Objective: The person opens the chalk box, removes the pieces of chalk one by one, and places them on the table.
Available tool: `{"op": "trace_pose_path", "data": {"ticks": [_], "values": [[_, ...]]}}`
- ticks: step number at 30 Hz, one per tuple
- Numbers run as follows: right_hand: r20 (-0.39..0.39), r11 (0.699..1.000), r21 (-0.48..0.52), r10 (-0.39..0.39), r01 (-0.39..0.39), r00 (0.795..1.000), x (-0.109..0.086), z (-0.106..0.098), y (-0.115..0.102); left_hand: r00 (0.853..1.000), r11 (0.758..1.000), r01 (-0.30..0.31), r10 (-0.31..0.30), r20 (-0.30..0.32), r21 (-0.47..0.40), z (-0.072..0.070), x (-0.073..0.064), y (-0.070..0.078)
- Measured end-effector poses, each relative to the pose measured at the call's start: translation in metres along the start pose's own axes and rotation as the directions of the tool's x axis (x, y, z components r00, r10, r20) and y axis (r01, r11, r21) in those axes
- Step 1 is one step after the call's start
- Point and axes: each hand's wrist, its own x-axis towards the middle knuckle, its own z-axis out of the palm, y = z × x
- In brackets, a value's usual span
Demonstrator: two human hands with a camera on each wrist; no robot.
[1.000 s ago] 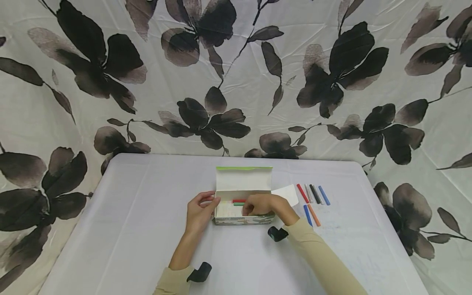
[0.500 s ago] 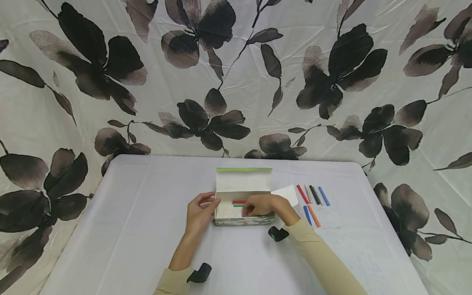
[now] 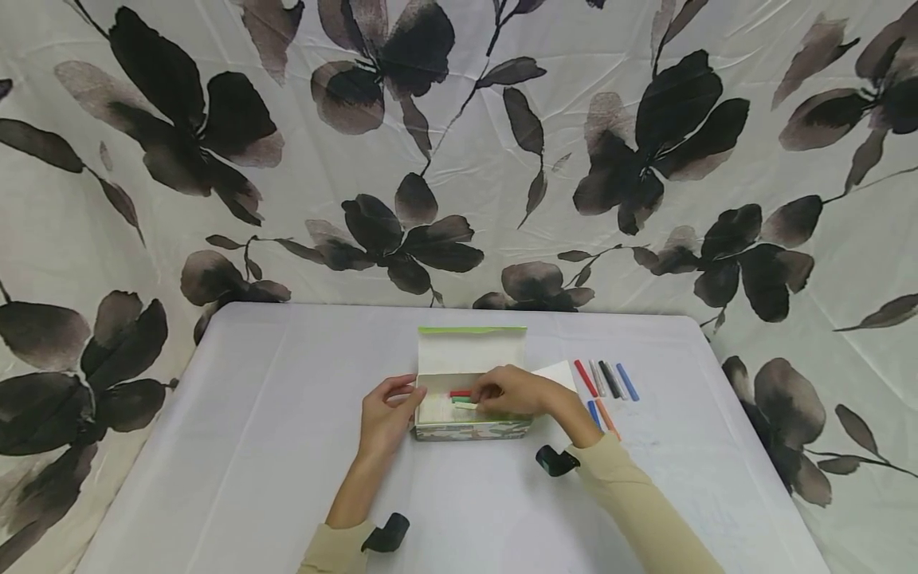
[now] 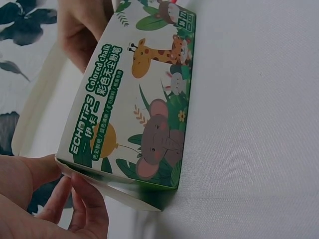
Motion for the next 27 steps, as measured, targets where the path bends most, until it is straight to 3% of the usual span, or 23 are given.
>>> {"op": "trace_pose_path", "data": {"ticks": [5,11,19,27], "values": [[-0.069,0.999,-0.005,-0.039,0.039,0.997,-0.012,-0.006,-0.001,1.0,1.0,0.016,-0.016,0.0,0.005,0.0,0.001,-0.001],[-0.169,0.996,0.056,-0.06,0.07,0.984,-0.026,-0.014,0.002,1.0,1.0,0.019,-0.019,0.005,0.001,0.0,0.001,-0.001],[-0.303,0.994,0.099,-0.022,0.054,0.953,-0.044,-0.024,0.009,1.0,1.0,0.021,-0.021,-0.005,0.019,0.001,0.003,-0.002],[-0.381,0.983,0.177,0.023,0.049,0.924,-0.063,-0.039,0.015,1.0,1.0,0.008,-0.008,-0.009,0.019,0.001,0.003,-0.002]]}}
